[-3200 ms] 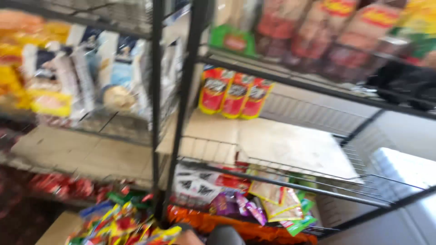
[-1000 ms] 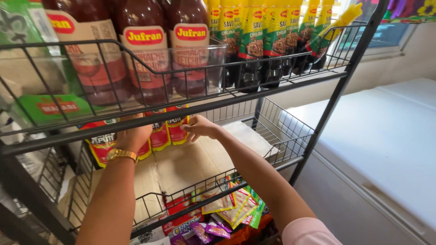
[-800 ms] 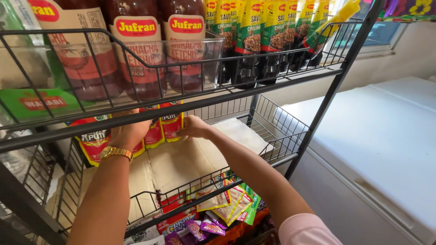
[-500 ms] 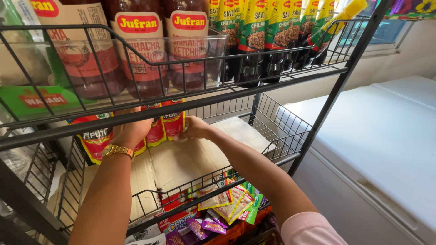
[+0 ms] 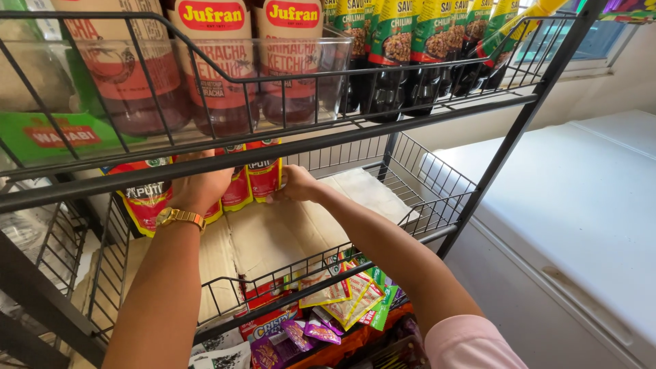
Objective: The recorder is stocking grocery store shelves with condiment pouches from a crate on the floor.
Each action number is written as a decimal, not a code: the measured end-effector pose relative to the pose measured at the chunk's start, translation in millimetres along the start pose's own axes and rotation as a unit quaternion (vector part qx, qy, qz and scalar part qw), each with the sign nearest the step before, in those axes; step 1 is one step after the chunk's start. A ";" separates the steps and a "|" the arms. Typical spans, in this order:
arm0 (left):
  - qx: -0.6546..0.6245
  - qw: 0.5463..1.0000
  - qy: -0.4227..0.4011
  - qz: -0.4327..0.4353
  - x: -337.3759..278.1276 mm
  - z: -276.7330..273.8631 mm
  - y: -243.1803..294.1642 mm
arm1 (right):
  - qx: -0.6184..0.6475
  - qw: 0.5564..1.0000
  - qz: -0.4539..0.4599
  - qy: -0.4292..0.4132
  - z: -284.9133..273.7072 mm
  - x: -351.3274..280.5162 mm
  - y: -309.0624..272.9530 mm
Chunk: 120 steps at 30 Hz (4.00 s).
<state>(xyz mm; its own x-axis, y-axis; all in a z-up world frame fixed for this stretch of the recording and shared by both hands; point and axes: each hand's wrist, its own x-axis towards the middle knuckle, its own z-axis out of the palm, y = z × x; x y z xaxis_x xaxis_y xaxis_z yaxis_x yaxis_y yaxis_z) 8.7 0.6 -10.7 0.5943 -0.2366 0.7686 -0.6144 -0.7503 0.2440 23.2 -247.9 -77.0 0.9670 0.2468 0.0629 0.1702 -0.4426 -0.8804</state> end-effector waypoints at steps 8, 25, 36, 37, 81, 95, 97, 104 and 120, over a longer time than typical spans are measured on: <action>-0.003 0.999 -0.025 -0.034 -0.4 -8.3 8.0 | -0.009 1.000 -0.001 0.002 0.5 -2.8 -1.6; 0.010 0.999 -0.009 -0.035 1.6 0.5 1.4 | -0.047 0.998 -0.047 0.001 2.7 -3.3 -2.2; 0.004 1.000 -0.008 -0.020 -0.2 -1.6 2.0 | -0.005 0.999 -0.047 -0.008 1.7 3.3 6.1; -0.002 1.000 -0.012 -0.022 -0.5 -2.7 2.7 | 0.004 0.999 -0.050 -0.014 1.6 3.9 7.5; -0.016 1.000 0.006 -0.006 -0.6 1.0 0.7 | 0.004 1.000 -0.011 -0.008 3.2 -4.5 -7.0; -0.014 1.000 0.022 0.004 -0.1 6.1 -3.0 | 0.011 0.999 -0.028 -0.013 2.0 3.9 4.0; -0.007 1.000 0.024 0.007 -0.2 7.1 -4.0 | 0.019 1.000 -0.013 -0.012 3.2 1.2 -0.8; -0.017 0.999 -0.011 -0.030 0.3 -0.6 2.8 | 0.009 0.999 -0.028 -0.016 1.9 2.1 1.3; 0.008 0.997 0.068 0.043 -7.4 19.3 -14.8 | -0.067 0.997 -0.029 0.004 0.7 -4.8 -9.6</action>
<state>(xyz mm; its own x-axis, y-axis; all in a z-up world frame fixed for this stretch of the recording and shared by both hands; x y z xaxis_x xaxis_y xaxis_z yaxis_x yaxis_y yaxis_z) 23.3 1.5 -31.4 0.4637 -0.2157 0.8594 -0.6515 -0.7403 0.1657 16.9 -244.3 -69.2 0.9559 0.2696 0.1162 0.2498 -0.5392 -0.8042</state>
